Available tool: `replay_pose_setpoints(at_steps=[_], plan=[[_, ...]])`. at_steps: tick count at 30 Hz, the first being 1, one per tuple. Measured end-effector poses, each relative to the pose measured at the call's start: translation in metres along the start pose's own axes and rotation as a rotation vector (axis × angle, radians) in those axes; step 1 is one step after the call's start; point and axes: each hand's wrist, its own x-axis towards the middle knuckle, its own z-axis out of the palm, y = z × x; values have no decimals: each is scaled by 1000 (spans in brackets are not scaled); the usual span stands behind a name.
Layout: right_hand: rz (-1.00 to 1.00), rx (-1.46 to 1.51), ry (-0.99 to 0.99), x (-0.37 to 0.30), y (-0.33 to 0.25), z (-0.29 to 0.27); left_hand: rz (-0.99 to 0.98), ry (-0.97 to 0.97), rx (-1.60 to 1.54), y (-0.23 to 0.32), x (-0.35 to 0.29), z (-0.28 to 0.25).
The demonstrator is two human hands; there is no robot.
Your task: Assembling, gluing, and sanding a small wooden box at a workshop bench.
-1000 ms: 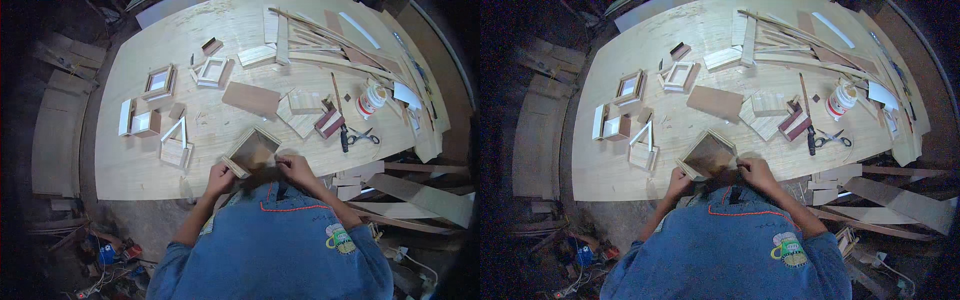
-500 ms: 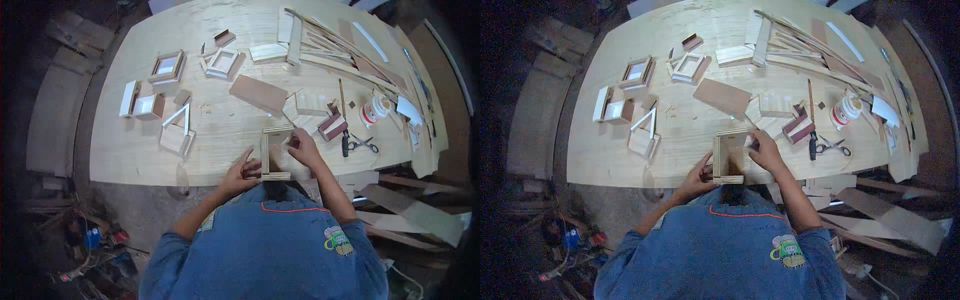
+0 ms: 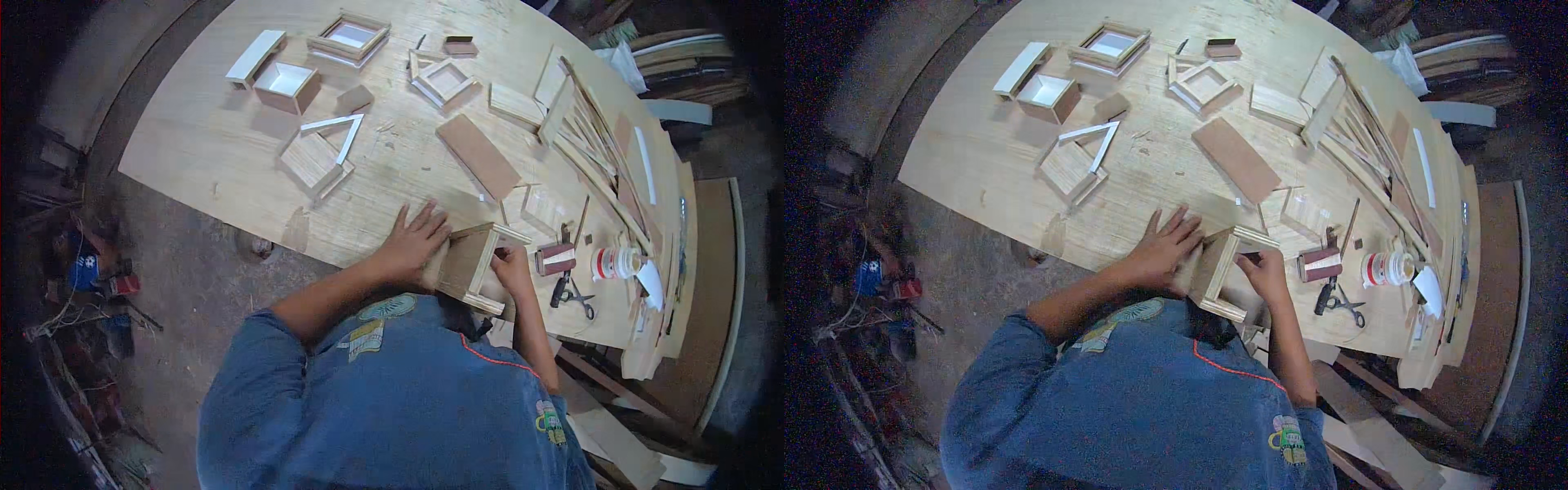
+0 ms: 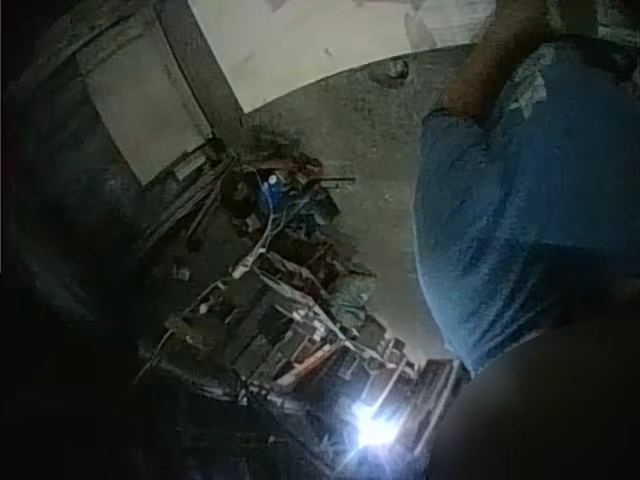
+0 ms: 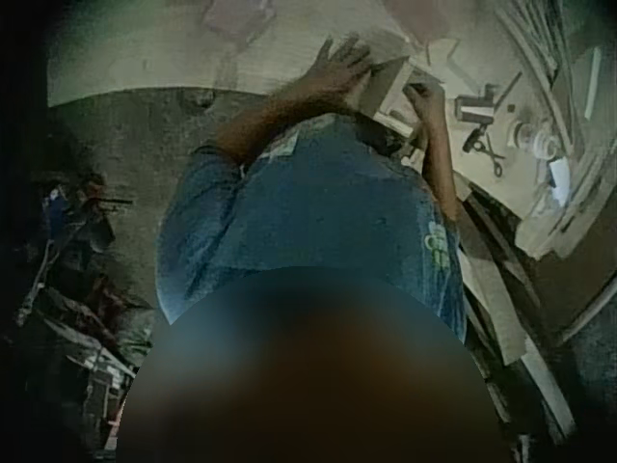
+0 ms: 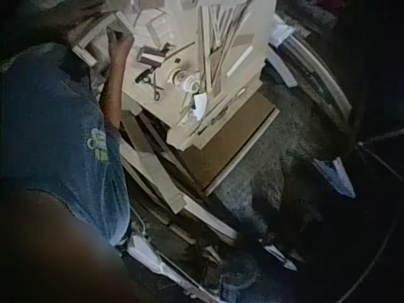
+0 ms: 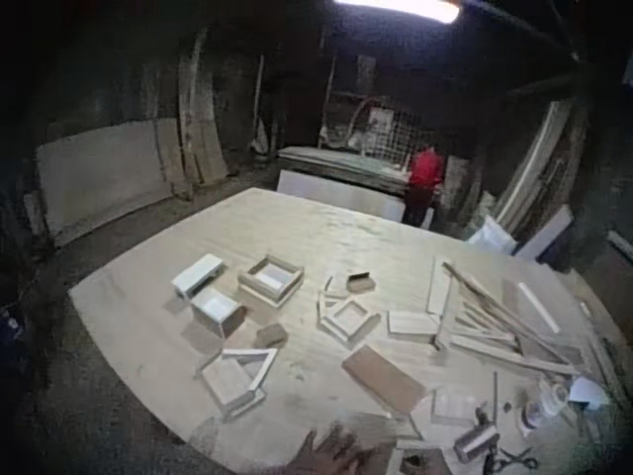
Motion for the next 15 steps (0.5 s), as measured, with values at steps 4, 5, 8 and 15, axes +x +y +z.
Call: replay_pose_setpoints(at_steps=[4,5,8,15], plan=[[-53,-66,58,2,21,6,36,31,-12,4,2,4],[-87,-47,101,2,24,7,44,49,-4,3,3,6],[7,-178,62,0,25,7,66,58,48,-3,2,15],[-181,4,356,-10,26,23,37,-27,62,1,6,8]])
